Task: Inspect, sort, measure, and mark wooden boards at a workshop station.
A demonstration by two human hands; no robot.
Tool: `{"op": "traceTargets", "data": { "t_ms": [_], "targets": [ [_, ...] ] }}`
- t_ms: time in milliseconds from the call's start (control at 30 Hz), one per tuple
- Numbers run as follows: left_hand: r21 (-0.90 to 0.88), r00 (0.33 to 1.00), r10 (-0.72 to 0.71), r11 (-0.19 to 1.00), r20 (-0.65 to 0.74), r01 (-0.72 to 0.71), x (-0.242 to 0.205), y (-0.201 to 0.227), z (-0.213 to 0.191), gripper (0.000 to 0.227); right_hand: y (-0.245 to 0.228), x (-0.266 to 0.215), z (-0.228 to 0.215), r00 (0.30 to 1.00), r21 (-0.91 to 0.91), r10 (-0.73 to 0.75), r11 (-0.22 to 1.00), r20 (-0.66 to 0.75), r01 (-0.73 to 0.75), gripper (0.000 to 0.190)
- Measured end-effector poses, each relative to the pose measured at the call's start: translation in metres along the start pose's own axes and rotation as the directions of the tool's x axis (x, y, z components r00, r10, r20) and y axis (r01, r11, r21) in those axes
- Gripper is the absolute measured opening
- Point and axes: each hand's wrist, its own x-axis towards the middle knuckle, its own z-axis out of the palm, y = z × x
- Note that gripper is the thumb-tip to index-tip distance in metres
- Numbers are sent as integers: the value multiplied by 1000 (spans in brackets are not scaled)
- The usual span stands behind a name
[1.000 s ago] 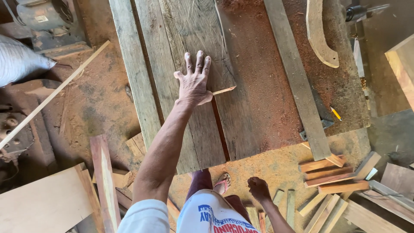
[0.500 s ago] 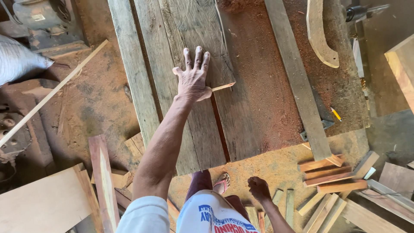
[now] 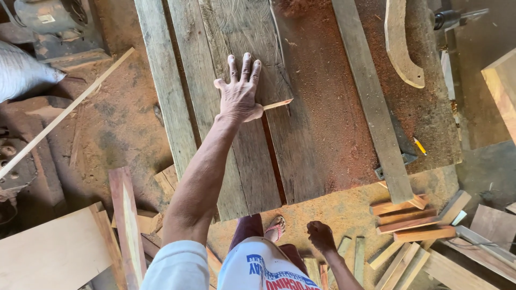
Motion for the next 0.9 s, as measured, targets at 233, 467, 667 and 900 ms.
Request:
{"op": "traceTargets", "data": {
  "t_ms": [233,467,667,900],
  "targets": [
    [2,1000,-2,1000,-9,2,11,-5,3,124,-3,-1,0,999,-26,41,999,-30,-42,33],
    [7,1000,-2,1000,-17,2,18,-8,1,123,0,6,4,1000,7,18,1000,-9,-18,34],
    [12,1000,-3,1000,-26,3,23,-11,2,125,-1,4,3,999,15,32,999,-20,-32,36],
    [3,1000,-23,1000,-7,23,25,-10,-7,126,0,-3,0,996,-20,88,996,-21,-89,30]
  ]
}}
